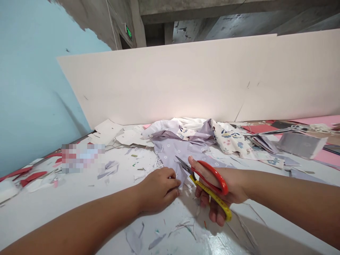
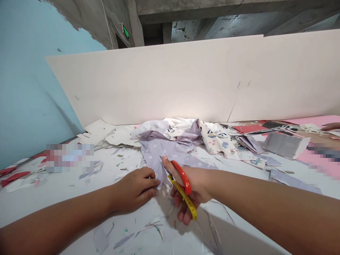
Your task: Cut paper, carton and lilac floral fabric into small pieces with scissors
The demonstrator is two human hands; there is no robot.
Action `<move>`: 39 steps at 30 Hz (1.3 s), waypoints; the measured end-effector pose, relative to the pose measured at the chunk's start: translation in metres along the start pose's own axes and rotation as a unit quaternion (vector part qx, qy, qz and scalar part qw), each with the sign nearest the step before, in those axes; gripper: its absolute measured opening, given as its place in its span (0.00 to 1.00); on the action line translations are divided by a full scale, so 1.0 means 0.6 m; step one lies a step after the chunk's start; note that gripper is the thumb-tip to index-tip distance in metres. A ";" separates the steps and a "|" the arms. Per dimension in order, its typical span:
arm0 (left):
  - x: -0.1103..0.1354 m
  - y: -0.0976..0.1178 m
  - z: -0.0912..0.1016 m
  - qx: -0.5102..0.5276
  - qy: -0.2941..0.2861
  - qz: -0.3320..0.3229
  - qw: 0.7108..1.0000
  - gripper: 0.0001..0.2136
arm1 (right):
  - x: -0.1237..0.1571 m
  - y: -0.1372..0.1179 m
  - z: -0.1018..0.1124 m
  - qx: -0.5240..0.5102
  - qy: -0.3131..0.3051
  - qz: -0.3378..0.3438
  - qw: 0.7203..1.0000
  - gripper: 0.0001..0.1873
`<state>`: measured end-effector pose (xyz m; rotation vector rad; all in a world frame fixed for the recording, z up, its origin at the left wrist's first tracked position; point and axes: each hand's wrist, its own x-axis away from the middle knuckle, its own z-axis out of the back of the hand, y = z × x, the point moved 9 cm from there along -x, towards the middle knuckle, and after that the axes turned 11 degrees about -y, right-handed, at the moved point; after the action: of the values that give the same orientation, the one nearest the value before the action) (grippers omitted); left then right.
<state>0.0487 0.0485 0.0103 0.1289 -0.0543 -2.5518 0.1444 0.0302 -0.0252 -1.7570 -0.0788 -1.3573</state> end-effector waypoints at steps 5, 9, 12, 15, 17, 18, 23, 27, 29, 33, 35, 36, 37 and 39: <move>0.001 0.001 -0.001 -0.001 -0.001 0.002 1.000 0.10 | -0.011 0.002 0.009 0.014 0.019 -0.007 1.000 0.46; 0.001 0.002 -0.001 -0.001 -0.010 0.003 1.000 0.11 | -0.023 0.005 0.017 0.008 0.039 0.014 0.999 0.37; 0.001 0.001 -0.002 -0.003 -0.016 0.004 1.000 0.11 | -0.026 0.008 0.018 -0.012 0.044 0.022 0.999 0.36; 0.001 -0.001 -0.003 0.001 -0.017 0.007 1.000 0.11 | -0.026 0.011 0.013 -0.035 0.018 0.013 0.999 0.38; 0.000 -0.002 -0.004 0.005 -0.021 0.011 1.000 0.11 | -0.026 0.012 0.011 -0.045 -0.001 0.005 0.999 0.40; 0.000 -0.002 -0.005 0.006 -0.024 0.013 1.000 0.11 | -0.026 0.013 0.011 -0.046 -0.005 0.002 0.999 0.40; -0.001 -0.002 -0.006 0.000 -0.039 0.023 0.999 0.12 | -0.032 0.014 0.020 -0.029 0.025 0.000 0.999 0.37; -0.002 -0.001 -0.007 -0.002 -0.045 0.023 0.999 0.12 | -0.035 0.014 0.021 -0.034 0.037 0.016 0.999 0.35; -0.002 -0.001 -0.006 -0.001 -0.042 0.019 0.999 0.12 | -0.033 0.013 0.019 -0.041 0.030 0.019 0.999 0.35; -0.001 -0.004 -0.005 0.010 -0.033 0.018 0.999 0.12 | -0.023 0.008 0.010 -0.052 0.001 0.011 0.999 0.44; 0.000 -0.004 -0.006 0.015 -0.030 0.017 0.999 0.12 | -0.018 0.005 0.002 -0.054 -0.017 0.001 0.998 0.49; 0.000 -0.004 -0.006 0.016 -0.029 0.017 0.999 0.12 | -0.016 0.003 -0.002 -0.052 -0.025 -0.004 0.998 0.52; 0.000 -0.004 -0.006 0.017 -0.027 0.017 0.999 0.12 | -0.014 0.002 -0.005 -0.049 -0.031 -0.009 0.998 0.53; 0.000 -0.004 -0.006 0.017 -0.024 0.018 0.999 0.12 | -0.012 -0.001 -0.009 -0.040 -0.037 -0.015 0.998 0.55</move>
<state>0.0478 0.0504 0.0067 0.0795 -0.1171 -2.5182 0.1370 0.0304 -0.0307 -1.8800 -0.0929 -1.3343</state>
